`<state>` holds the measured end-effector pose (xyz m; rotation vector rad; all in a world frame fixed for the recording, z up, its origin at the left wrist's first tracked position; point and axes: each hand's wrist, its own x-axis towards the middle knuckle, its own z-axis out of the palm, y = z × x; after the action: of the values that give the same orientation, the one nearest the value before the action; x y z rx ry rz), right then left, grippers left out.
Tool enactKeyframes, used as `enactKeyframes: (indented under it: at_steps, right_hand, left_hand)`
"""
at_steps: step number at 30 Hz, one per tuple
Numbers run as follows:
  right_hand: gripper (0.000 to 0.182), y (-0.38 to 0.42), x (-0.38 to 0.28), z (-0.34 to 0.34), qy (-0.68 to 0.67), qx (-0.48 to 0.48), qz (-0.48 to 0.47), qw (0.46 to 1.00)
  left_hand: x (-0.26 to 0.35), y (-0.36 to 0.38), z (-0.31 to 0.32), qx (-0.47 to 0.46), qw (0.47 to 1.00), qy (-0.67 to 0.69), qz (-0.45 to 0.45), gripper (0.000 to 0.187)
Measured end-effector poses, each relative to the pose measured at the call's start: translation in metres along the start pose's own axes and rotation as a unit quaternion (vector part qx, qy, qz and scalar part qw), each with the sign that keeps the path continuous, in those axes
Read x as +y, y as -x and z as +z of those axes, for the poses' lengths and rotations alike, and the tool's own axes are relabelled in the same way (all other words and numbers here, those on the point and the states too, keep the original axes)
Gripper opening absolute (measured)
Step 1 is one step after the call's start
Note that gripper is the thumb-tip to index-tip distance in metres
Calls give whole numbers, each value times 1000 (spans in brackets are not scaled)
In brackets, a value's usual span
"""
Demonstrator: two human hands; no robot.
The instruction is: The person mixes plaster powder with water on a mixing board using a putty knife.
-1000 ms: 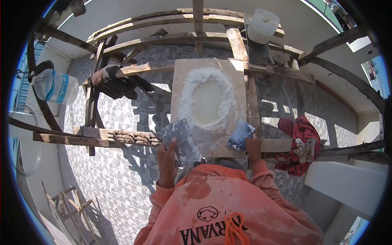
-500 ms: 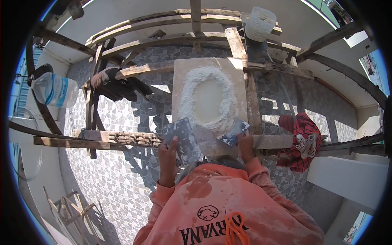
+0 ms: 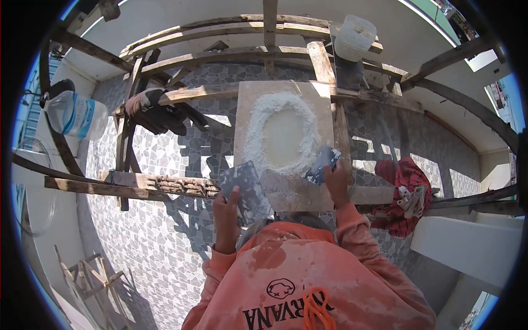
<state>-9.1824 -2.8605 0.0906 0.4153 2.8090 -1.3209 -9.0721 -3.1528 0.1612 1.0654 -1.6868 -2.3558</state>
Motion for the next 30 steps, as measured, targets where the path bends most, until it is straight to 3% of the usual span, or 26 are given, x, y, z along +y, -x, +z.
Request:
enactKeyframes:
  at_steps: [5,11,23,26,30]
  right_hand:
    - [43,-21,-5,0,11,-11,-48,999]
    - [45,-43,-21,-7,48,-29,-69,996]
    - [33,-93,-51,-42,73,-28,-121,990]
    - [35,-136,-30,-43,74,-44,-116,990]
    - [38,-215,-14,-39,40,-105,-178,978]
  left_hand:
    - [0,0,-2,6,999,-32,9,13]
    - [-1,2,2,26,999,-24,10,19]
    - [2,11,8,57,998,4,2,27]
    - [4,15,9,62,998,7,9,26]
    - [17,26,18,91,996,-12,-6,24]
